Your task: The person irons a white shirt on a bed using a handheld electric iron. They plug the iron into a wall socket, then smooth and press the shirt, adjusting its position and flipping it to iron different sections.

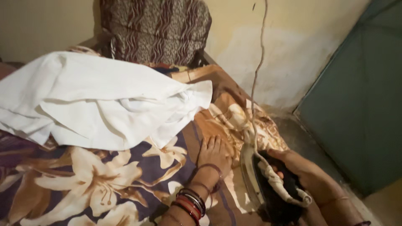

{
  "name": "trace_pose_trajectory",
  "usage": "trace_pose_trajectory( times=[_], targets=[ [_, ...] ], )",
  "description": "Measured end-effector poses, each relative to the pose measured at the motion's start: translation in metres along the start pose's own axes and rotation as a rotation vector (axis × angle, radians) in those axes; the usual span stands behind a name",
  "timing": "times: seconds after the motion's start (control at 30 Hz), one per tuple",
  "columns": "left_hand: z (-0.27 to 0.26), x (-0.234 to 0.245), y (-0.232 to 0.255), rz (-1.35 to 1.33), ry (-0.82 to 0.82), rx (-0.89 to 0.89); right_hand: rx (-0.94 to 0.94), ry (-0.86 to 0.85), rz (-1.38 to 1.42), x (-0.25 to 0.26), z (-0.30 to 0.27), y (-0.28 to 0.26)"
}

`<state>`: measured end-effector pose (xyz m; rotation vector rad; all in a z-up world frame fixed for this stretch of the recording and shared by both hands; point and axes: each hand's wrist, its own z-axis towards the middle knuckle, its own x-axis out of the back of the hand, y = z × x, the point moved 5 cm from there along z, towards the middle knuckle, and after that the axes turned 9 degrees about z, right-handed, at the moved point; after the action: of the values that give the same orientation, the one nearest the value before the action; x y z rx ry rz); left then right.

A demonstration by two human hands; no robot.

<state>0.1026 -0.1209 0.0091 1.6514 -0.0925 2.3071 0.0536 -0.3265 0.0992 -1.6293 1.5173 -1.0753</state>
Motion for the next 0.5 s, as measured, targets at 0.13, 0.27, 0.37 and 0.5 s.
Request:
trace_pose_trajectory(
  times=[0.13,0.27,0.37,0.5],
  targets=[
    [-0.002,0.007,0.001,0.02,-0.055,0.01,0.045,-0.063,0.028,-0.005,-0.003,0.0],
    [-0.001,0.013,0.001,-0.011,-0.011,0.027,0.048,-0.048,0.047,-0.007,-0.003,-0.001],
    [-0.005,0.013,0.0,0.0,-0.053,0.023,0.046,-0.031,0.04,-0.009,-0.005,-0.003],
    [-0.002,0.008,0.001,0.031,-0.019,0.027,0.081,-0.076,0.1,-0.013,-0.009,-0.003]
  ],
)
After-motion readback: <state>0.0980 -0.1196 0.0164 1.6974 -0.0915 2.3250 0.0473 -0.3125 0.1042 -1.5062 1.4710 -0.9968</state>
